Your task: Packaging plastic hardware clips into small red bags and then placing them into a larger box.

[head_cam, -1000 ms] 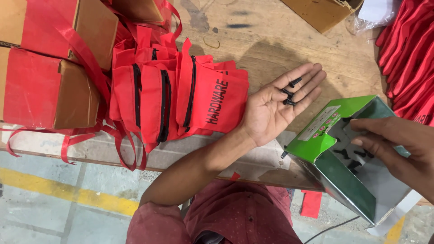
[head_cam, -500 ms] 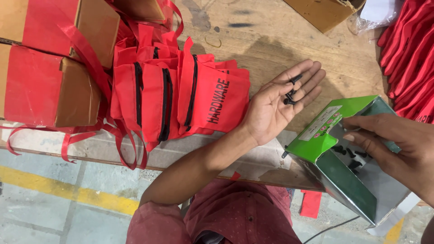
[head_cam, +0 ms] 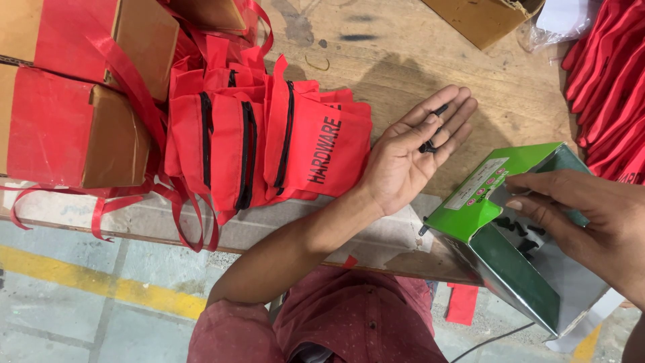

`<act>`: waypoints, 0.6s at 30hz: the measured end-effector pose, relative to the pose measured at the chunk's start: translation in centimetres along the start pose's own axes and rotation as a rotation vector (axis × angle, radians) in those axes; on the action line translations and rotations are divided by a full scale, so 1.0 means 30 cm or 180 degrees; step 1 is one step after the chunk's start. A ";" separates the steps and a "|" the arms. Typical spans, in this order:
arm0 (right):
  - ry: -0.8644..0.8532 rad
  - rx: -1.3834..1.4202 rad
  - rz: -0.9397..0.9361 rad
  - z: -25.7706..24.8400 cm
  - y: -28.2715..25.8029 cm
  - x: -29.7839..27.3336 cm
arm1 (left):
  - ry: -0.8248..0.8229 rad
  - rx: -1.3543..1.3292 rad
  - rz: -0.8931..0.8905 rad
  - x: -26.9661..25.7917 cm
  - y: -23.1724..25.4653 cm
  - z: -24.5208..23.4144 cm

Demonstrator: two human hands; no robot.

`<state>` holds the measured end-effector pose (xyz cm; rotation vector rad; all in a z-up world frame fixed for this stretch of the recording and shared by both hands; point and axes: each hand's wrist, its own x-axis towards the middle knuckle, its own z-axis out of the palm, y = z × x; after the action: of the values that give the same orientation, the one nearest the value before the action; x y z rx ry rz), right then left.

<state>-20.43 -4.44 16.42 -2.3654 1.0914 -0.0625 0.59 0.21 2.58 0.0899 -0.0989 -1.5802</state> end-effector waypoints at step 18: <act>-0.0069 -0.0034 0.0087 -0.002 -0.010 0.009 | 0.0280 -0.0118 -0.0002 0.008 0.008 0.016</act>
<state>-20.06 -4.49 16.57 -2.3546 1.1161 -0.0212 0.78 -0.03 3.09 0.1302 -0.0009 -1.5759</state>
